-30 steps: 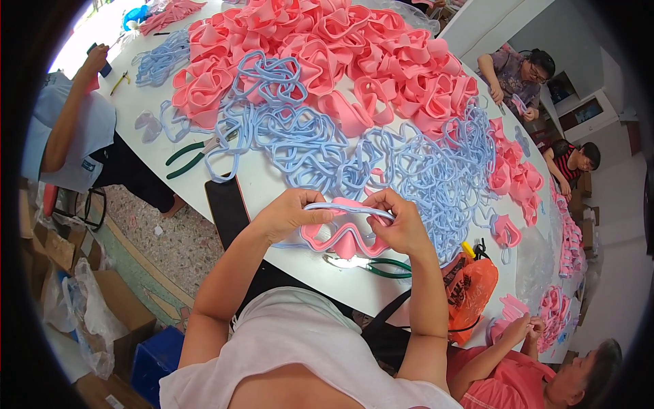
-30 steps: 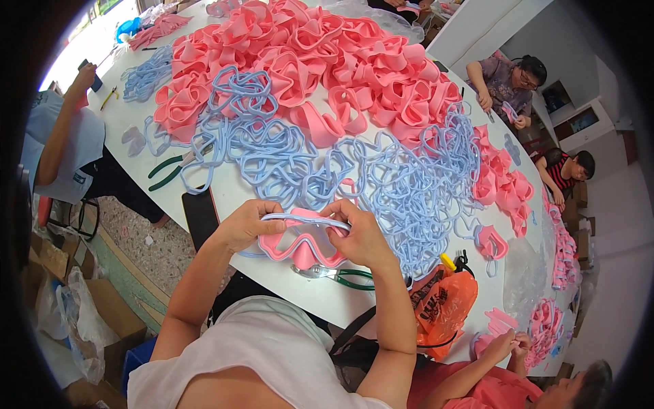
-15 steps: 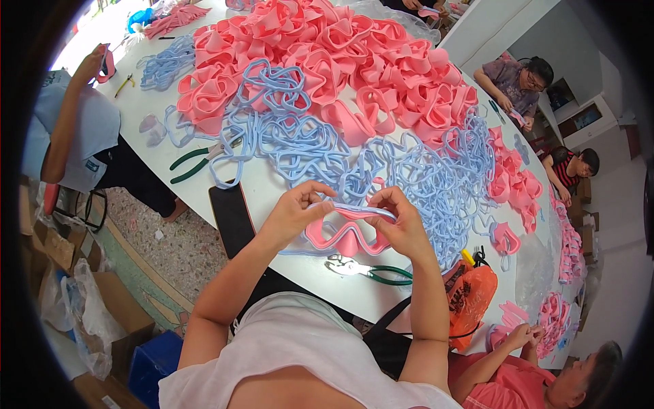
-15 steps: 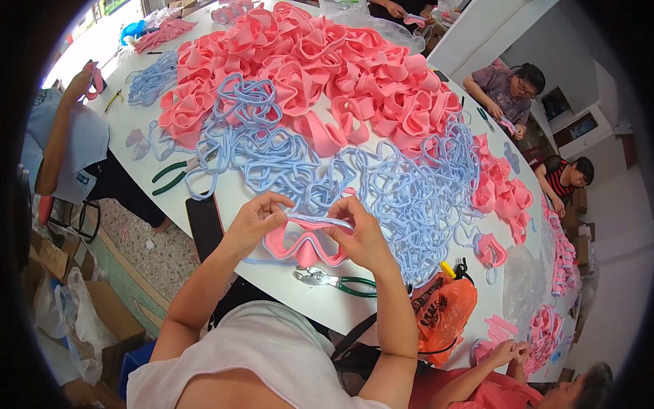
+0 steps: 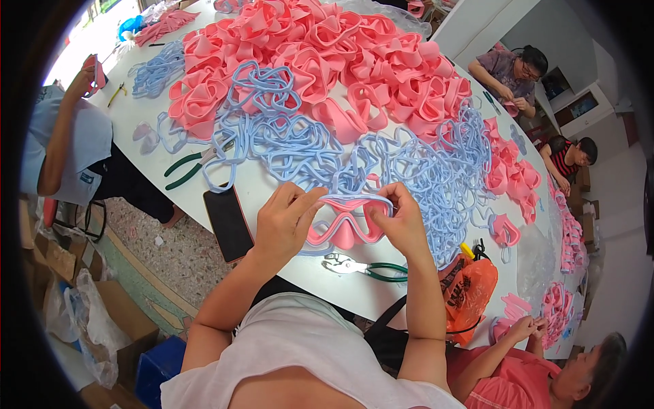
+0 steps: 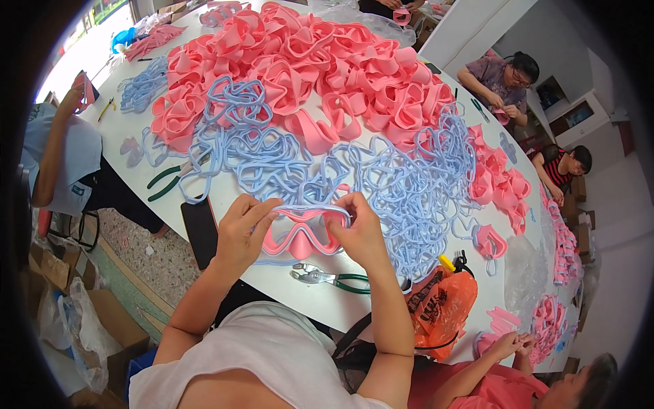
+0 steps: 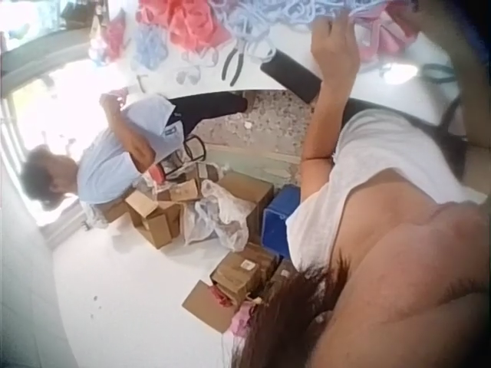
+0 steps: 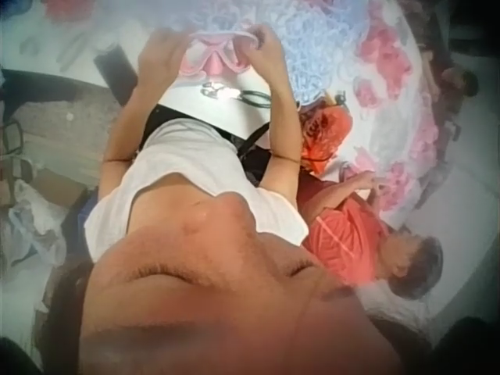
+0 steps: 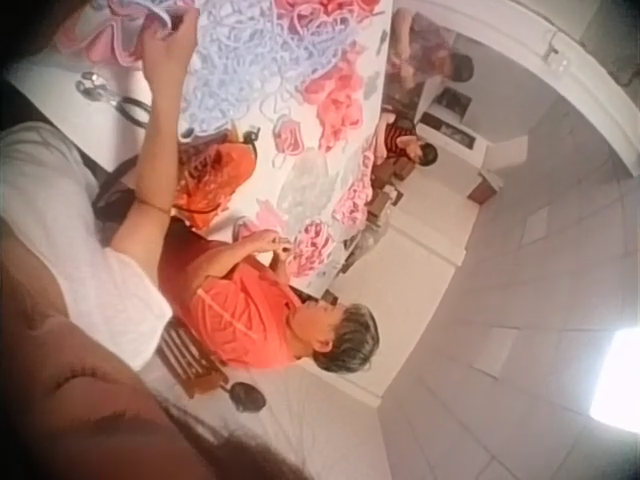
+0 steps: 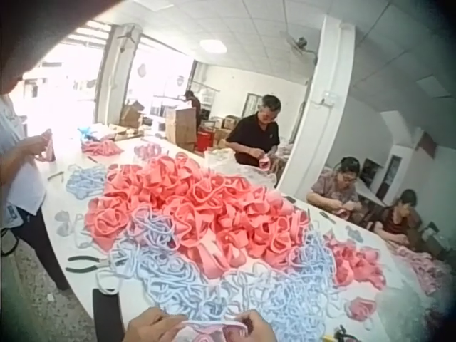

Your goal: Assembling the straps and frames for pink diving masks at a factory workbench.

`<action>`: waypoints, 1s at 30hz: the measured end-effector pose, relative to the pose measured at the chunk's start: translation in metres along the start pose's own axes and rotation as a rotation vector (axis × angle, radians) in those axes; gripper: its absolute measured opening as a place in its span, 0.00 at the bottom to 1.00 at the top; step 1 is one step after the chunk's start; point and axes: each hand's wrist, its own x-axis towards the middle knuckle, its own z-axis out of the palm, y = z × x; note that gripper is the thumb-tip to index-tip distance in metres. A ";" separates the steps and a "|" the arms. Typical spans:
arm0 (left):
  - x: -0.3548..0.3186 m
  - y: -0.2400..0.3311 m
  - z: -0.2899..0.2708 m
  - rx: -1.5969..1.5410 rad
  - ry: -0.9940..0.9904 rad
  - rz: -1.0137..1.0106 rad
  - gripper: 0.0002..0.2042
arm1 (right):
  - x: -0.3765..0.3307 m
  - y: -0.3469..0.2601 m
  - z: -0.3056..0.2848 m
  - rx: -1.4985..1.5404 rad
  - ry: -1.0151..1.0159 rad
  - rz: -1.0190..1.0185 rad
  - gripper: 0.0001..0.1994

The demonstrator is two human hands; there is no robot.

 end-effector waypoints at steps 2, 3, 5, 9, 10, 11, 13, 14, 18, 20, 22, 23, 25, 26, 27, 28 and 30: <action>-0.001 0.003 0.001 0.007 -0.020 -0.058 0.13 | -0.002 -0.002 -0.001 0.138 0.000 0.039 0.14; -0.002 0.002 0.001 0.005 -0.021 -0.057 0.13 | -0.003 -0.005 -0.002 0.223 -0.026 0.113 0.14; -0.002 0.001 0.002 0.021 -0.008 -0.032 0.13 | -0.005 -0.004 -0.004 0.308 -0.050 0.187 0.13; -0.002 0.002 0.005 0.024 0.015 0.018 0.12 | -0.007 -0.001 -0.005 0.415 -0.106 0.251 0.13; -0.002 0.000 0.006 0.013 0.019 0.022 0.12 | -0.008 -0.004 -0.003 0.392 -0.074 0.252 0.13; -0.003 0.000 0.006 0.002 0.023 0.026 0.13 | -0.009 0.001 0.000 0.313 0.021 0.085 0.14; -0.002 0.005 0.004 -0.032 0.006 0.015 0.13 | -0.011 -0.004 0.005 0.135 0.126 0.038 0.15; -0.001 0.006 0.003 -0.067 -0.012 0.005 0.13 | -0.013 -0.008 0.006 -0.044 0.231 -0.008 0.15; 0.000 0.003 -0.002 -0.073 -0.003 0.009 0.13 | -0.011 -0.034 0.003 -0.567 0.127 -0.533 0.21; 0.002 0.011 -0.007 -0.109 -0.091 -0.004 0.13 | -0.007 -0.028 -0.002 -0.553 0.041 -0.603 0.21; 0.002 0.014 -0.011 -0.173 -0.125 -0.059 0.12 | -0.003 -0.029 -0.005 -0.612 -0.090 -0.642 0.17; 0.002 0.015 -0.013 -0.237 -0.158 -0.117 0.12 | -0.004 -0.033 -0.004 -0.612 -0.088 -0.642 0.17; 0.002 0.018 -0.017 -0.244 -0.158 -0.117 0.12 | -0.004 -0.043 -0.002 -0.603 -0.133 -0.685 0.14; 0.002 0.019 -0.019 -0.253 -0.161 -0.116 0.12 | -0.002 -0.042 -0.002 -0.602 -0.135 -0.687 0.14; 0.003 0.019 -0.021 -0.252 -0.159 -0.117 0.12 | 0.001 -0.041 -0.002 -0.607 -0.133 -0.716 0.13; 0.004 0.019 -0.023 -0.252 -0.170 -0.109 0.12 | 0.002 -0.040 -0.002 -0.611 -0.131 -0.745 0.13; 0.006 0.016 -0.023 -0.251 -0.179 -0.100 0.12 | 0.000 -0.040 -0.003 -0.582 -0.149 -0.735 0.12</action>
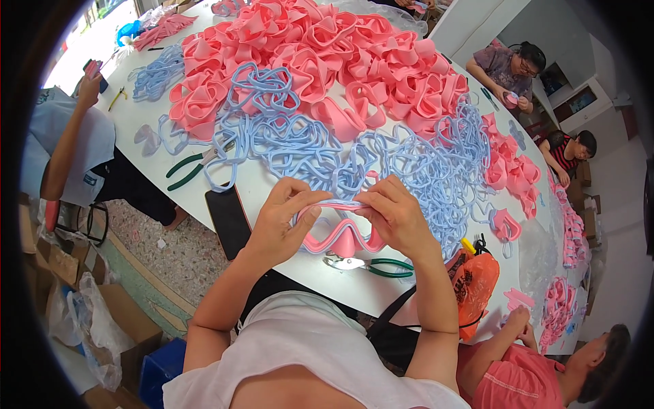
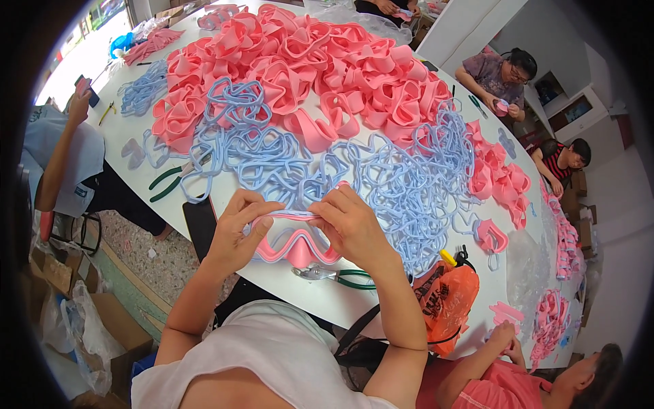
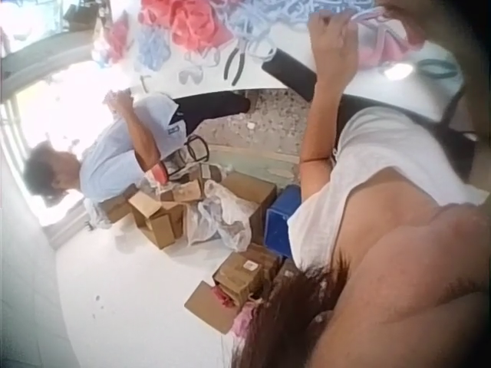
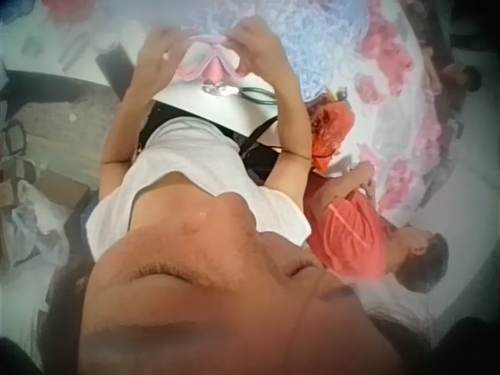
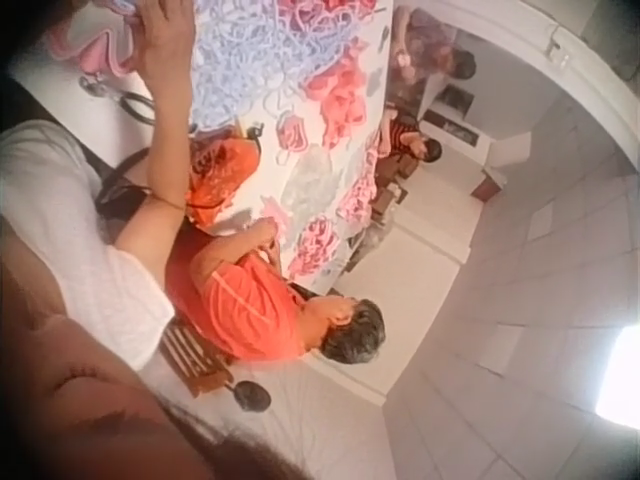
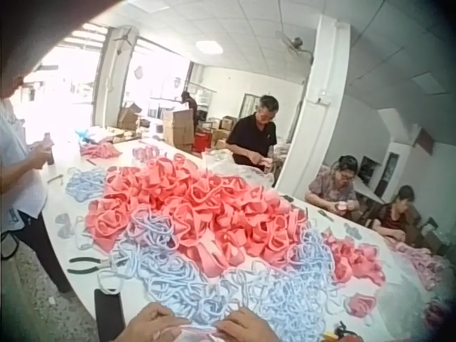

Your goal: Assembling the straps and frames for pink diving masks at a factory workbench.

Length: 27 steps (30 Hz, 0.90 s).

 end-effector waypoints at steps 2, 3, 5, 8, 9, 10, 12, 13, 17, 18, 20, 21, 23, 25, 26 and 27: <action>0.000 -0.004 0.003 -0.008 0.071 0.145 0.11 | 0.001 0.000 -0.001 0.034 -0.007 0.005 0.12; -0.001 -0.004 0.002 -0.007 0.070 0.144 0.11 | 0.002 -0.001 -0.003 0.051 -0.015 0.005 0.12; -0.005 -0.003 0.002 0.004 0.059 0.051 0.11 | 0.005 -0.005 -0.006 0.071 -0.022 0.006 0.11; -0.007 0.005 0.000 -0.046 0.055 -0.022 0.11 | 0.007 -0.013 -0.007 0.166 -0.004 0.060 0.10; -0.008 0.003 -0.001 -0.047 0.053 -0.021 0.11 | 0.008 -0.011 -0.007 0.170 -0.010 0.061 0.10; -0.008 -0.002 -0.003 -0.031 0.002 -0.009 0.14 | 0.007 -0.009 -0.006 0.174 -0.016 0.062 0.09; -0.008 0.000 -0.005 -0.014 -0.049 0.002 0.18 | 0.003 -0.007 -0.007 0.226 -0.021 0.098 0.09; -0.007 0.006 -0.006 0.070 -0.061 0.141 0.25 | 0.002 -0.006 -0.008 0.279 -0.027 0.134 0.09; -0.010 -0.010 -0.005 0.290 -0.115 0.443 0.43 | 0.004 -0.007 -0.014 0.347 -0.063 0.177 0.09; -0.008 -0.012 -0.005 0.283 -0.122 0.446 0.43 | 0.005 -0.006 -0.014 0.345 -0.059 0.186 0.09; -0.005 -0.014 -0.004 0.288 -0.044 0.533 0.46 | 0.005 -0.006 -0.014 0.381 -0.072 0.176 0.11; -0.005 -0.015 -0.004 0.281 -0.048 0.537 0.46 | 0.005 -0.008 -0.016 0.376 -0.068 0.182 0.11; -0.008 -0.016 -0.003 0.299 0.019 0.538 0.44 | 0.005 -0.012 -0.019 0.505 0.053 0.178 0.14; -0.009 -0.017 -0.002 0.281 0.087 0.528 0.44 | -0.007 -0.005 -0.026 0.492 0.028 0.232 0.13; -0.009 -0.018 -0.001 0.266 0.154 0.511 0.43 | -0.015 -0.003 -0.027 0.484 0.000 0.285 0.13; -0.009 -0.019 0.004 0.252 0.149 0.520 0.43 | -0.022 -0.005 -0.024 0.470 0.021 0.364 0.12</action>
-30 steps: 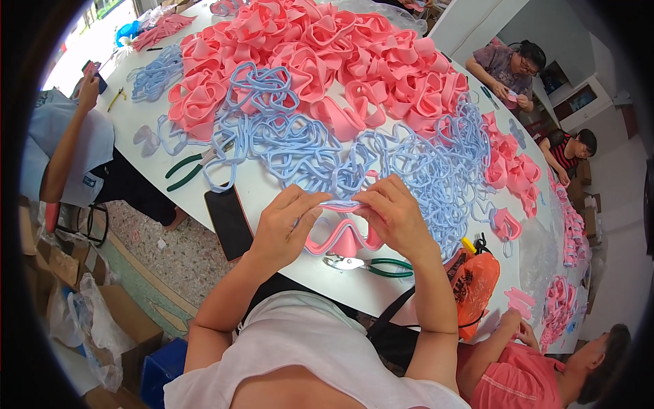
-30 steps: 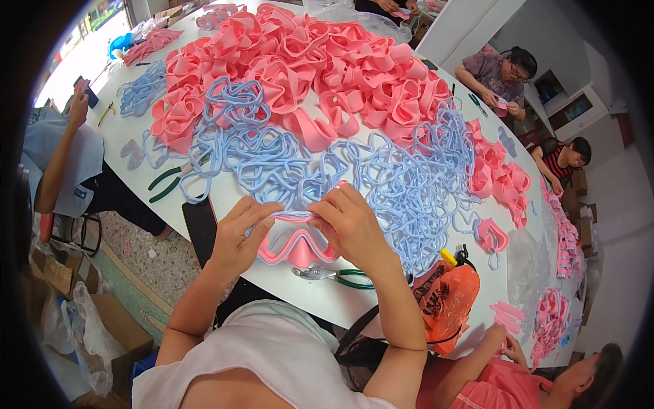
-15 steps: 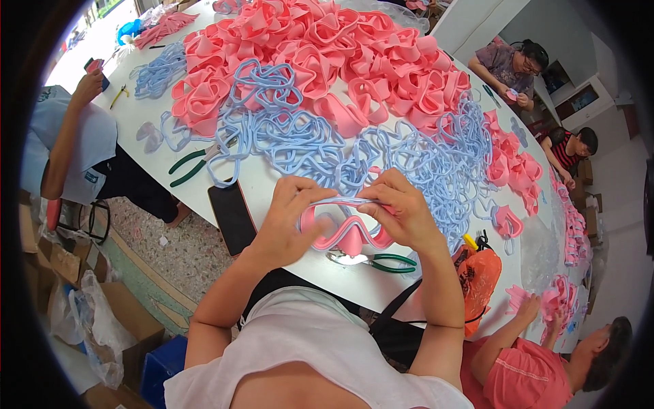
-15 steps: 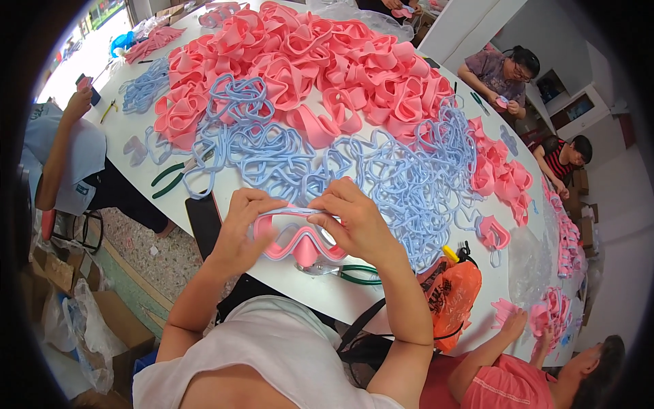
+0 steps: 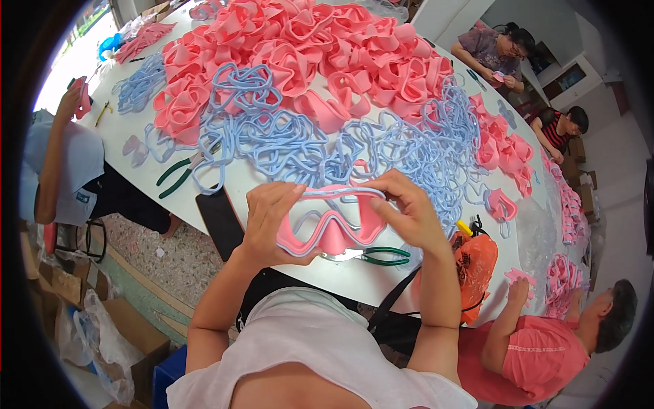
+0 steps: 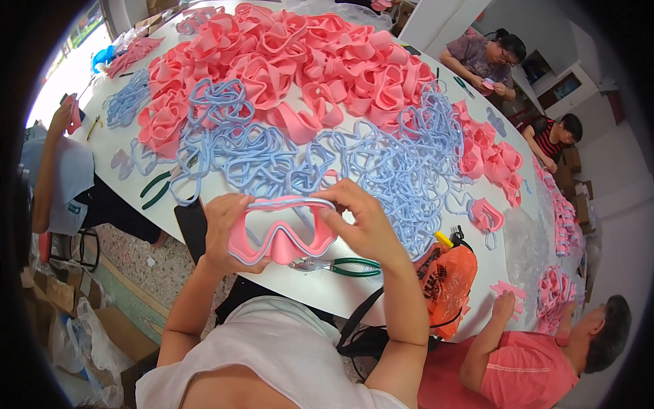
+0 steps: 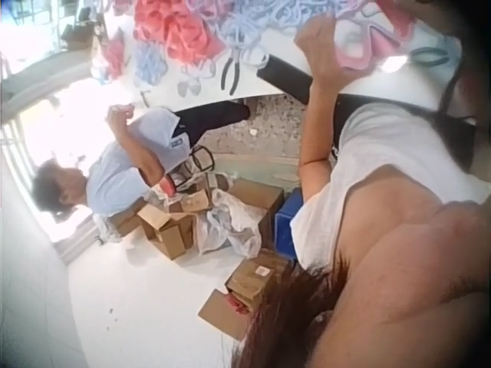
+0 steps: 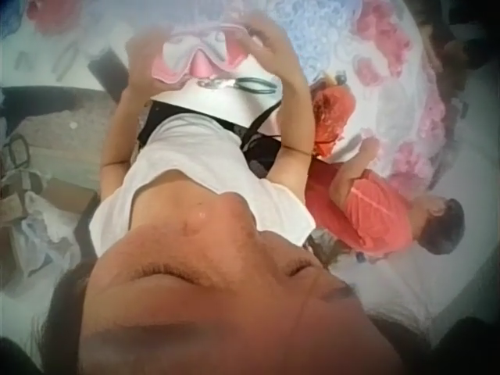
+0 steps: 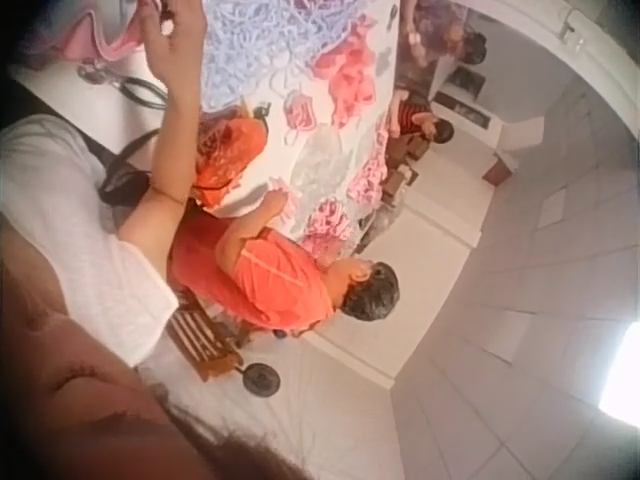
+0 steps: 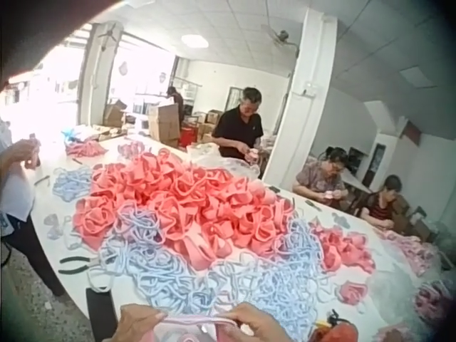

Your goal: Assembling the straps and frames for pink diving masks at a factory workbench.

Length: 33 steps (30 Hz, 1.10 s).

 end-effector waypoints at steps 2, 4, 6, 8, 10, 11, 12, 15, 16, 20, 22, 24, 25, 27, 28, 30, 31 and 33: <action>-0.004 0.003 0.010 0.012 -0.002 0.008 0.43 | -0.006 0.007 0.011 -0.060 0.082 0.030 0.12; -0.009 -0.002 0.013 -0.006 -0.072 -0.021 0.42 | -0.012 0.021 0.022 -0.095 0.155 0.081 0.13; -0.018 -0.007 0.012 -0.037 -0.194 -0.137 0.41 | -0.023 0.024 0.021 -0.016 0.188 0.150 0.14; -0.026 -0.011 0.015 -0.072 -0.166 -0.228 0.39 | -0.039 0.034 0.004 -0.071 0.232 0.255 0.14; -0.030 -0.017 0.012 -0.127 -0.104 -0.377 0.37 | -0.067 0.052 -0.027 -0.503 0.266 0.375 0.12; -0.031 -0.020 0.011 -0.138 -0.117 -0.374 0.37 | -0.078 0.053 -0.037 -0.502 0.276 0.388 0.12; -0.031 -0.021 0.011 -0.137 -0.085 -0.410 0.37 | -0.088 0.052 -0.045 -0.564 0.188 0.531 0.12; -0.030 -0.023 0.010 -0.146 -0.060 -0.467 0.37 | -0.105 0.055 -0.035 -0.791 0.082 0.740 0.12; -0.029 -0.022 0.010 -0.137 -0.063 -0.465 0.37 | -0.109 0.058 -0.027 -0.963 0.064 0.794 0.12; -0.029 -0.018 0.009 -0.112 -0.076 -0.434 0.37 | -0.119 0.074 -0.002 -1.082 0.147 0.640 0.14; -0.032 -0.018 0.007 -0.107 -0.072 -0.432 0.37 | -0.121 0.076 0.011 -1.126 0.156 0.622 0.14; -0.034 -0.018 0.005 -0.102 -0.069 -0.426 0.37 | -0.119 0.079 0.020 -1.170 0.169 0.604 0.14; -0.035 -0.018 0.005 -0.103 -0.073 -0.428 0.37 | -0.117 0.081 0.024 -1.262 0.147 0.730 0.14; -0.037 -0.017 0.004 -0.107 -0.076 -0.429 0.37 | -0.113 0.086 0.024 -1.353 0.126 0.860 0.14; -0.038 -0.016 0.003 -0.109 -0.071 -0.428 0.37 | -0.109 0.089 0.021 -1.364 0.116 0.884 0.15; -0.041 -0.015 0.002 -0.110 -0.061 -0.426 0.37 | -0.109 0.093 0.018 -1.378 0.108 0.903 0.16; -0.043 -0.014 0.001 -0.118 -0.064 -0.433 0.37 | -0.110 0.096 0.016 -1.326 0.094 0.855 0.17; -0.047 -0.013 0.001 -0.127 -0.064 -0.438 0.37 | -0.112 0.102 0.017 -1.276 0.082 0.808 0.18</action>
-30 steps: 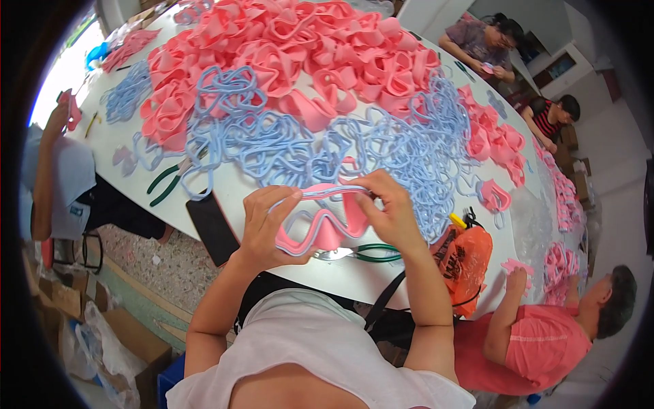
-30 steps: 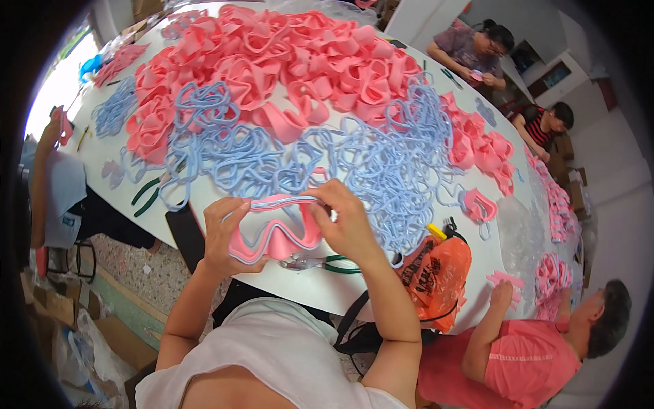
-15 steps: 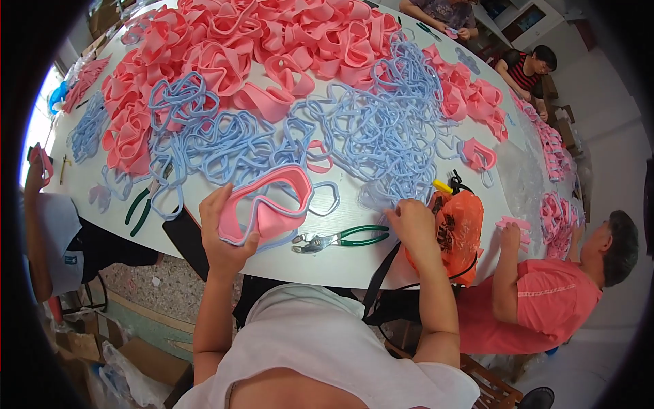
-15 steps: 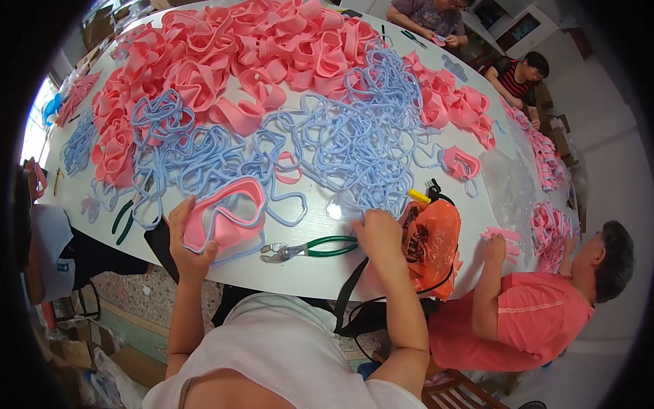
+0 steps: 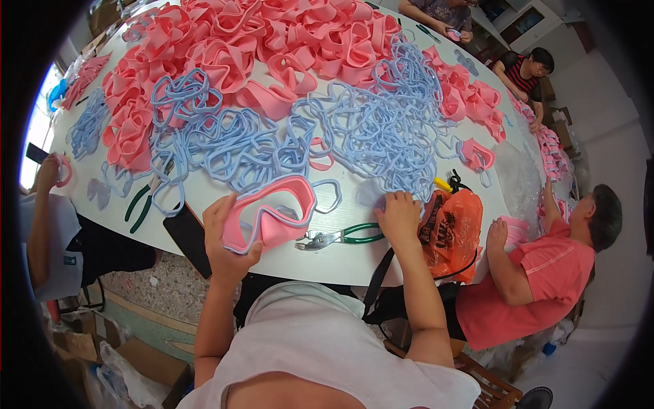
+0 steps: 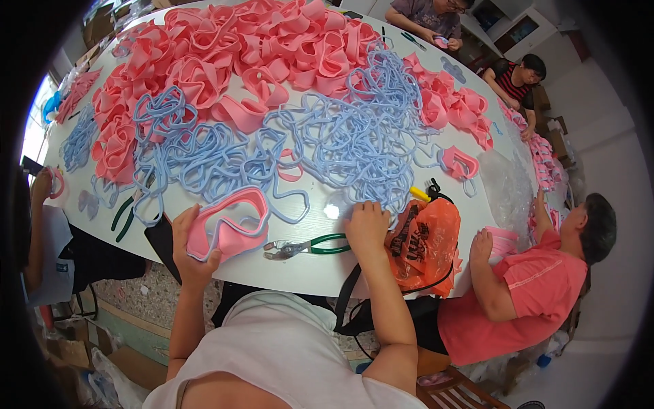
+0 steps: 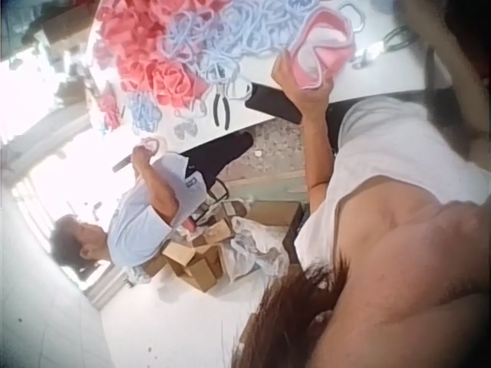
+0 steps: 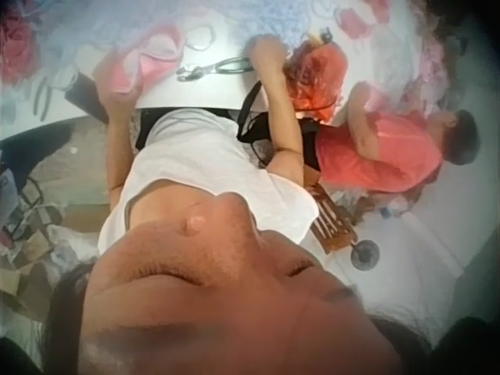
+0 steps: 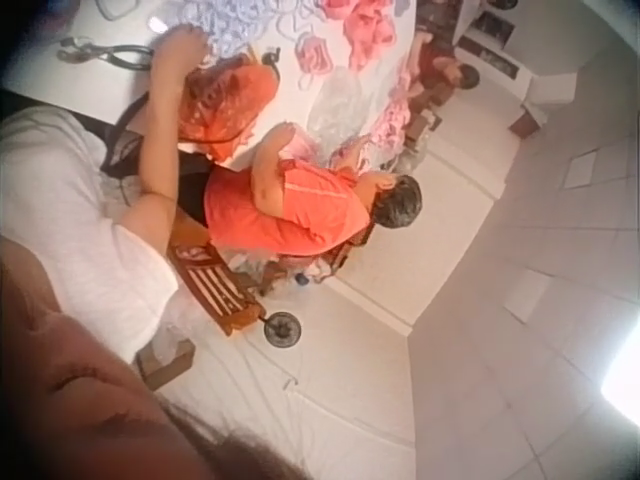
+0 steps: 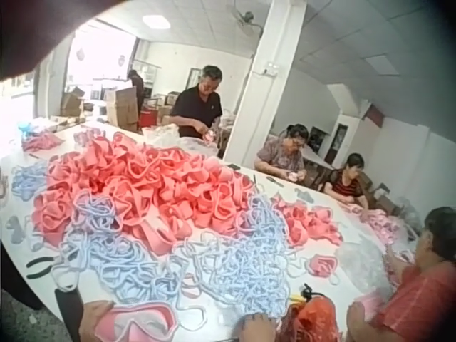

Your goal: Assembling the straps and frames for pink diving masks at a factory workbench.

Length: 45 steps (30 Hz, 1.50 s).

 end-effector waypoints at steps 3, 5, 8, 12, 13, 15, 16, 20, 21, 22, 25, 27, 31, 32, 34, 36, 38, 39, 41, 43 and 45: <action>-0.005 0.000 0.001 -0.022 -0.027 0.001 0.37 | -0.004 -0.009 0.004 0.315 0.078 -0.173 0.20; -0.007 0.000 0.000 -0.042 -0.035 -0.011 0.37 | -0.003 -0.009 0.005 0.348 0.061 -0.193 0.20; -0.008 0.000 0.000 -0.052 -0.046 -0.024 0.38 | -0.001 -0.007 0.009 0.363 0.047 -0.313 0.20; -0.013 -0.001 0.002 -0.061 -0.052 0.000 0.38 | -0.005 -0.009 0.004 0.287 0.140 -0.579 0.19; -0.014 0.001 0.002 -0.067 -0.054 -0.006 0.38 | -0.006 -0.011 0.002 0.256 0.227 -0.658 0.14; -0.016 0.002 0.002 -0.076 -0.054 -0.007 0.38 | -0.003 -0.007 0.001 0.256 0.209 -0.706 0.16; -0.017 0.003 0.002 -0.078 -0.054 -0.007 0.38 | 0.000 -0.003 0.002 0.262 0.183 -0.757 0.17; -0.019 0.003 -0.002 -0.066 -0.046 -0.020 0.37 | 0.008 0.008 -0.002 0.315 0.144 -0.694 0.18; -0.019 0.003 -0.003 -0.063 -0.043 -0.024 0.37 | 0.008 0.008 0.004 0.429 0.151 -0.625 0.18; -0.019 0.002 -0.003 -0.055 -0.033 -0.010 0.37 | 0.010 0.012 0.008 0.431 0.147 -0.631 0.18; -0.018 0.004 -0.006 -0.041 -0.022 -0.014 0.37 | 0.011 0.019 0.000 0.546 0.059 -0.469 0.16; -0.018 0.006 -0.007 -0.045 -0.013 -0.020 0.37 | 0.010 0.019 -0.004 0.548 0.041 -0.439 0.16; -0.012 0.013 -0.006 -0.020 -0.058 0.030 0.39 | 0.002 0.014 -0.032 0.741 0.137 -0.365 0.16; -0.011 0.013 -0.006 0.000 -0.045 0.009 0.39 | -0.001 0.008 -0.046 0.909 0.208 -0.320 0.16; -0.009 0.015 -0.003 -0.021 -0.064 0.088 0.41 | -0.013 -0.009 -0.083 0.952 0.239 -0.337 0.17; -0.011 0.017 0.000 0.015 -0.055 0.116 0.43 | -0.021 -0.028 -0.110 0.997 0.275 -0.347 0.17; -0.010 0.023 0.002 0.023 -0.038 0.198 0.44 | -0.028 -0.049 -0.126 0.691 0.623 -0.763 0.18; -0.009 0.024 0.005 0.024 -0.036 0.195 0.44 | -0.033 -0.058 -0.133 0.692 0.621 -0.766 0.18; -0.010 0.027 0.008 0.068 -0.050 0.243 0.45 | -0.042 -0.075 -0.142 0.344 0.723 -0.930 0.19; -0.009 0.031 0.011 0.068 -0.026 0.260 0.46 | -0.040 -0.086 -0.134 0.321 0.718 -0.956 0.20; -0.010 0.035 0.013 0.069 -0.001 0.277 0.46 | -0.040 -0.089 -0.132 0.287 0.693 -0.991 0.22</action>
